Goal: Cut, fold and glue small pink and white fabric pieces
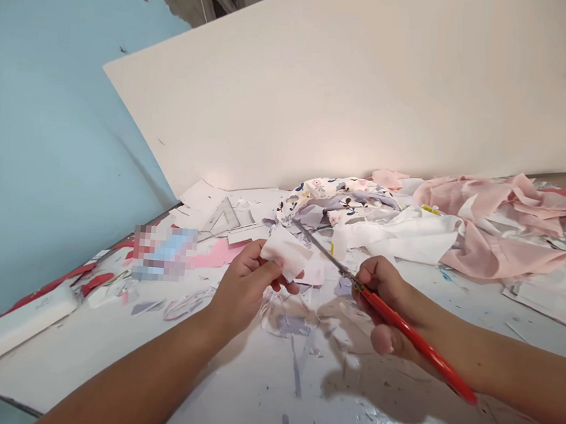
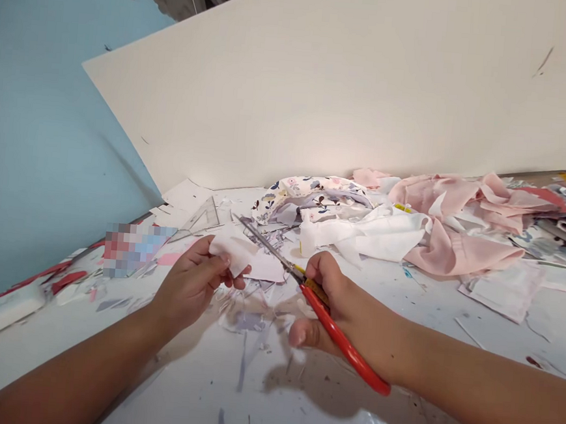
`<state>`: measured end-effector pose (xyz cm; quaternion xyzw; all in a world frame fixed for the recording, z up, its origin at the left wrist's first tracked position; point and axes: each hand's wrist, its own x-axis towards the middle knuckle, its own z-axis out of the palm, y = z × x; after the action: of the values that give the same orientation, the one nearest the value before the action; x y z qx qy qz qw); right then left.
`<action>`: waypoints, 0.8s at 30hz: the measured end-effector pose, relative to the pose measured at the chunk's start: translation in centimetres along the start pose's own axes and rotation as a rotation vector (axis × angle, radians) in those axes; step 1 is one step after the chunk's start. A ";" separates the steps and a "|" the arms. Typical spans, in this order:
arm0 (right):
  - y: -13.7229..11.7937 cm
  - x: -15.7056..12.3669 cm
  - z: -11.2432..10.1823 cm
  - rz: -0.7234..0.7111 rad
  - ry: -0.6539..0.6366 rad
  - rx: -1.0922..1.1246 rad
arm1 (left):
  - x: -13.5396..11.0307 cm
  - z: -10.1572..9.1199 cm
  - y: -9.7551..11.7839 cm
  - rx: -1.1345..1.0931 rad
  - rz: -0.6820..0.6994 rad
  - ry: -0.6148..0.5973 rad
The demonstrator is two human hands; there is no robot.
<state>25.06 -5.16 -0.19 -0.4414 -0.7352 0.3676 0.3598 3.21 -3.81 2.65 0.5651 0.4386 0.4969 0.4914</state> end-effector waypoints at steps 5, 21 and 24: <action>-1.8 0.2 -0.6 0.100 0.000 0.281 | -0.7 0.9 -0.6 0.121 -0.153 -0.330; -2.0 0.3 -0.6 0.117 -0.149 0.278 | -0.9 1.6 -0.6 0.293 -0.024 -0.298; -2.1 0.5 -0.5 0.151 -0.169 0.317 | -1.3 1.8 -0.5 0.297 -0.001 -0.346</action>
<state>24.50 -5.28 2.01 -0.4006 -0.6605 0.5406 0.3333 4.84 -5.20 1.99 0.7078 0.4163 0.3223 0.4710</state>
